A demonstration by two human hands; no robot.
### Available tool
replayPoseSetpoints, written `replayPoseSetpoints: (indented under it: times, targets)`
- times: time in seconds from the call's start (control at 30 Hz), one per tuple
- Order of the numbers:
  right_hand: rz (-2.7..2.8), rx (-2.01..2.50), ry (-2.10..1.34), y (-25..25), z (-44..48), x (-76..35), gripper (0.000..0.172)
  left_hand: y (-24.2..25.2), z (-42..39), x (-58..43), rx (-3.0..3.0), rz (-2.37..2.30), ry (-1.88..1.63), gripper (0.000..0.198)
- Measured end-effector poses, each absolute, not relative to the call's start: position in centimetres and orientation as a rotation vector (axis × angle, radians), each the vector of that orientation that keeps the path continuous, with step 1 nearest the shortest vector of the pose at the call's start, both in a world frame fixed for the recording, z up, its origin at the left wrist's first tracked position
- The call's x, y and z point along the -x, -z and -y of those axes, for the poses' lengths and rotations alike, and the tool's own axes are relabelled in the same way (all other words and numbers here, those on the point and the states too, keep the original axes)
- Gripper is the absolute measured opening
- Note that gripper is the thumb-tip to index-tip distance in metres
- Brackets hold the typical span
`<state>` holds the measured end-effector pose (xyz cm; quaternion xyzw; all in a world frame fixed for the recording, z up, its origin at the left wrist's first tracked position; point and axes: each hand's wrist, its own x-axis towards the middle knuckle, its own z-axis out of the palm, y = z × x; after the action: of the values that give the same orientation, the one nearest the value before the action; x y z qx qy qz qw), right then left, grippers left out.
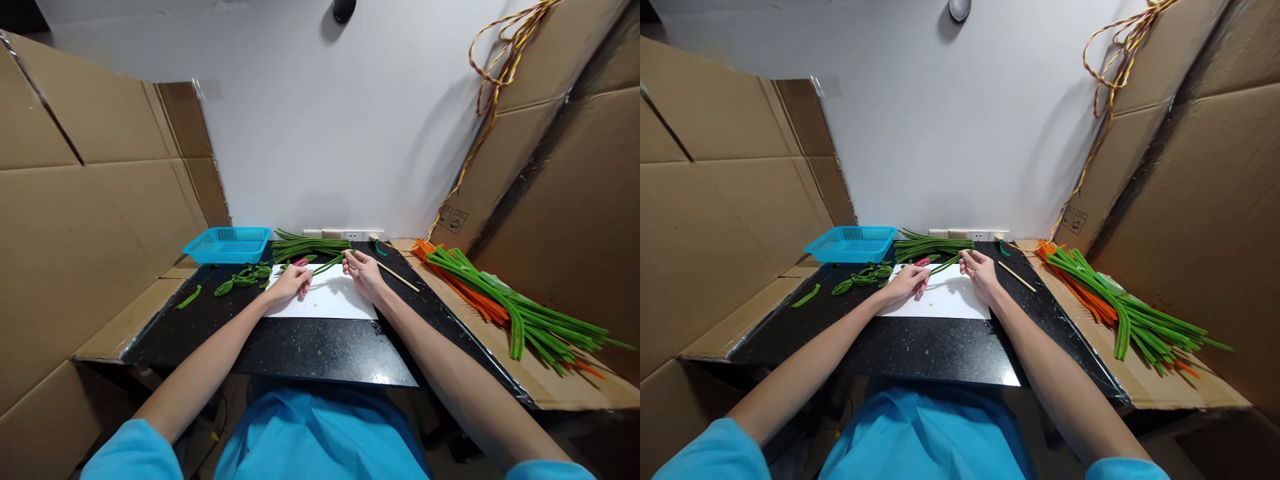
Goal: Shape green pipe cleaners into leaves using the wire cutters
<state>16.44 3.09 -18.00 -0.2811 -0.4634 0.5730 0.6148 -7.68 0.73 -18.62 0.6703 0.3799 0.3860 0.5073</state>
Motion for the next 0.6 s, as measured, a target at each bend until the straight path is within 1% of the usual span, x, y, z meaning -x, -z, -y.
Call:
replayPoseSetpoints:
  times: [0.13, 0.43, 0.5, 0.6]
  targets:
    - [1.077, 0.64, -1.306, 17.95, -3.11, -16.51, 0.046, 18.63, -0.86, 7.77, -1.547, -0.915, -0.916, 0.053]
    - [1.114, 0.638, -1.275, 17.69, -3.33, -16.63, 0.037, 18.17, -0.88, 7.72, -1.375, -0.894, -0.901, 0.045]
    - [1.129, 0.639, -1.251, 17.56, -3.48, -16.52, 0.038, 18.04, -1.0, 7.82, -1.353, -0.893, -0.897, 0.042]
    - [1.175, 0.65, -1.214, 17.48, -3.63, -16.36, 0.044, 18.09, -1.14, 8.05, -1.349, -0.903, -0.906, 0.041]
